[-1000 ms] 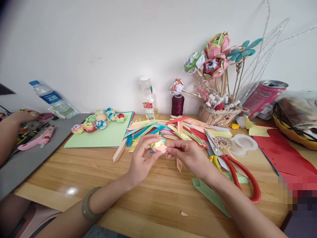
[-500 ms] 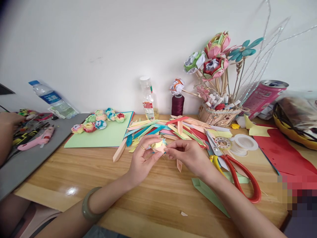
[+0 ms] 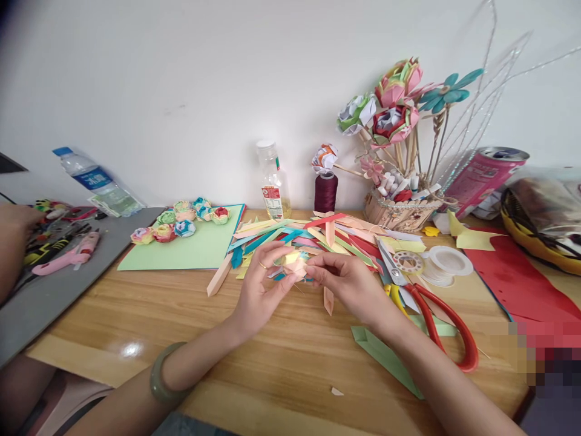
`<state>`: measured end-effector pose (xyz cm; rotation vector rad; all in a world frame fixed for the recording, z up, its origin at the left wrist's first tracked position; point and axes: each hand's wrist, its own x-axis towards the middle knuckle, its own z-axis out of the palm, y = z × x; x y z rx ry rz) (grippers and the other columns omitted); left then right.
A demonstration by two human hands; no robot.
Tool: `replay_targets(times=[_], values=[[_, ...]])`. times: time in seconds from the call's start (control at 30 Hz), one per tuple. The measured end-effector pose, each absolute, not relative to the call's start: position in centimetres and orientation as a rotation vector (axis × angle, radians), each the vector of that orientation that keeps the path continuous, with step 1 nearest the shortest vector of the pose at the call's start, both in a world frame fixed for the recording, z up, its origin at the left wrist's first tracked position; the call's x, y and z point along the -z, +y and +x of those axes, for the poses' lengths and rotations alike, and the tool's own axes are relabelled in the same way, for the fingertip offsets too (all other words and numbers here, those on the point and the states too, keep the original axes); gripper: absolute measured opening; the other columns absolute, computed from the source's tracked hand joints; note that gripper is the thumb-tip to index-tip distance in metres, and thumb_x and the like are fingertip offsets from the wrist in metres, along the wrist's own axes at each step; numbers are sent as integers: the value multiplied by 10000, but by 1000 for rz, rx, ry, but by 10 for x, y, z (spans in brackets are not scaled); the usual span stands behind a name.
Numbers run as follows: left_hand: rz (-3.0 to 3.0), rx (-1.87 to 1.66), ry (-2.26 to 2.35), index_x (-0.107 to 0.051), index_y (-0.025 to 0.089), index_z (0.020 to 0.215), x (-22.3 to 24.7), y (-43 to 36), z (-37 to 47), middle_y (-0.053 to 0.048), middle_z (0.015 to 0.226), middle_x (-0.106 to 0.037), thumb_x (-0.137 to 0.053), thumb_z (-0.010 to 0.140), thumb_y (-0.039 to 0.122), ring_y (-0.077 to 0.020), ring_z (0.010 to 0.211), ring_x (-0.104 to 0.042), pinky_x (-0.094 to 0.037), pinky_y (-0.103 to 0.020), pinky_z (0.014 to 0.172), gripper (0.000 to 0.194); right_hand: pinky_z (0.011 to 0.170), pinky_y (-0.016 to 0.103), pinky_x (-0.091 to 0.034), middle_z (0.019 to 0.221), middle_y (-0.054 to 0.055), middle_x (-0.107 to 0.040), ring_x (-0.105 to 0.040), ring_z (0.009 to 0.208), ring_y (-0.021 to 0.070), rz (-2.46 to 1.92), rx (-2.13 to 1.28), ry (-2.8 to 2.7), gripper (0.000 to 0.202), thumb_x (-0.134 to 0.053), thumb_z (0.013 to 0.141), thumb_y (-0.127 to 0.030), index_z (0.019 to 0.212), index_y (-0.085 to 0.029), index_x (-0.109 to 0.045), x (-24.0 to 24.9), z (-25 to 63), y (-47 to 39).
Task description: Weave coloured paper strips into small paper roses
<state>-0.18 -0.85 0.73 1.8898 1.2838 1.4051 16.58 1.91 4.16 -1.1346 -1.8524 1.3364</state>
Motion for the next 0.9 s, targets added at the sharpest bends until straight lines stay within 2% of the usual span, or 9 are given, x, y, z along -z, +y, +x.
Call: replay_targets(times=[0.13,0.23,0.37,0.57,0.77,0.9], values=[[2142,-1422,1437,-549,259,1091,-12,-9,-5,-74,1175,-441,-576,783,289,-221,1160,-388,-325,-424,987,311,588,267,-412,537,-6,-604,-553,531,147,-1131,-1087,-2023,284,-456,852,-405,754,-176,-591,-42,167,18],[2299,-1353,1442,-601,257,978,-14,-9,-6,-56,1133,-473,-554,796,263,-218,1155,-359,-288,-430,1001,189,608,261,-412,654,16,-639,-578,618,155,-1102,-846,-2163,244,-458,864,-350,752,-181,-593,-38,167,18],[2308,-1244,1421,-608,231,858,-13,-7,-6,-47,1050,-525,-562,788,258,-219,1144,-344,-305,-417,988,87,599,252,-410,683,22,-637,-575,633,150,-1028,-695,-2286,204,-457,875,-290,769,-181,-593,-33,168,19],[2247,-1249,1384,-584,209,761,-15,-5,-7,-47,1004,-509,-583,763,223,-212,1106,-371,-316,-410,976,14,619,258,-427,739,27,-635,-581,662,148,-991,-577,-2314,144,-468,867,-230,809,-175,-587,-29,168,19],[2176,-1153,1374,-583,208,735,-16,-4,-7,-45,996,-515,-608,744,237,-210,1080,-390,-332,-409,963,39,570,248,-437,722,28,-637,-574,612,145,-1061,-492,-2320,150,-486,851,-243,763,-180,-590,-27,167,17],[2177,-1191,1343,-588,204,716,-14,-2,-9,-42,956,-535,-571,775,204,-196,1075,-393,-329,-396,977,61,627,256,-452,753,28,-651,-596,665,151,-1012,-500,-2335,139,-485,852,-219,798,-186,-609,-27,167,17]])
